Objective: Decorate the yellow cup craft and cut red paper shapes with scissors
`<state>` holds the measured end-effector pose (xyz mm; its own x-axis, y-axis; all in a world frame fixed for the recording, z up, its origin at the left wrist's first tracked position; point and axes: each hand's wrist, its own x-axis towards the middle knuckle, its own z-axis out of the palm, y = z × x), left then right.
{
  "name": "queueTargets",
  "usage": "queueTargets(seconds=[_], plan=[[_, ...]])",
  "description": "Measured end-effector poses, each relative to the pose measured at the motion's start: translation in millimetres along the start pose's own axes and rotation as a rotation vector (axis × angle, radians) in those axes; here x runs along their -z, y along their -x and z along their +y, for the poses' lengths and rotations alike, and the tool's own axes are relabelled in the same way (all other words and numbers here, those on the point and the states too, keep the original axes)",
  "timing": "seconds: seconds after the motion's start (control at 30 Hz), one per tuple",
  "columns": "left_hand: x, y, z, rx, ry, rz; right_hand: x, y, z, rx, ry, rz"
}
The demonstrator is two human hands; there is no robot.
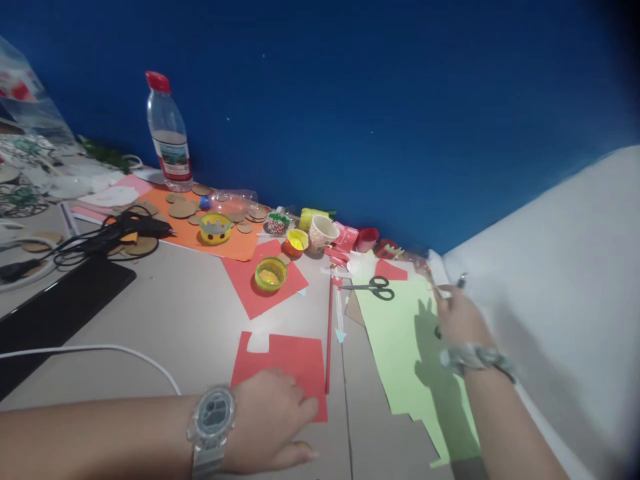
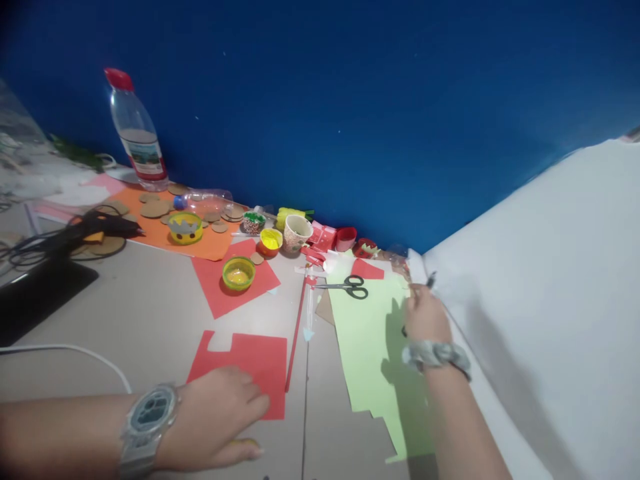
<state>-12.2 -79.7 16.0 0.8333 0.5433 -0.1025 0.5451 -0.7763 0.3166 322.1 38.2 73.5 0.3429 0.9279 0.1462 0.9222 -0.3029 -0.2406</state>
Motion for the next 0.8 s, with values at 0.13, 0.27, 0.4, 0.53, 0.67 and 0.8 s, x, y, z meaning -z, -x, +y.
queueTargets(seconds=[0.13, 0.27, 0.4, 0.53, 0.67, 0.8], plan=[[-2.9, -0.1, -3.2, -0.048, 0.0, 0.007, 19.6, 37.0, -36.5, 0.133, -0.338, 0.049], [-1.1, -3.3, -5.1, -0.086, -0.006, -0.03, -16.9, 98.6, -96.5, 0.197, -1.206, -0.465], [-26.5, -10.0, -0.5, -0.062, -0.008, 0.13, -60.3, 137.2, -142.3, 0.112, -1.431, -0.959], [-64.2, -15.9, 9.5, 0.207, 0.065, 0.249, -82.3, 141.6, -147.8, 0.215, -1.269, -0.927], [-76.1, -20.2, 13.5, 0.22, 0.128, 0.236, -92.1, 144.1, -136.7, 0.157, -1.099, -0.809], [-80.8, -22.8, 11.7, 0.205, 0.12, 0.177, -89.5, 145.6, -136.6, 0.243, -0.874, -0.79]])
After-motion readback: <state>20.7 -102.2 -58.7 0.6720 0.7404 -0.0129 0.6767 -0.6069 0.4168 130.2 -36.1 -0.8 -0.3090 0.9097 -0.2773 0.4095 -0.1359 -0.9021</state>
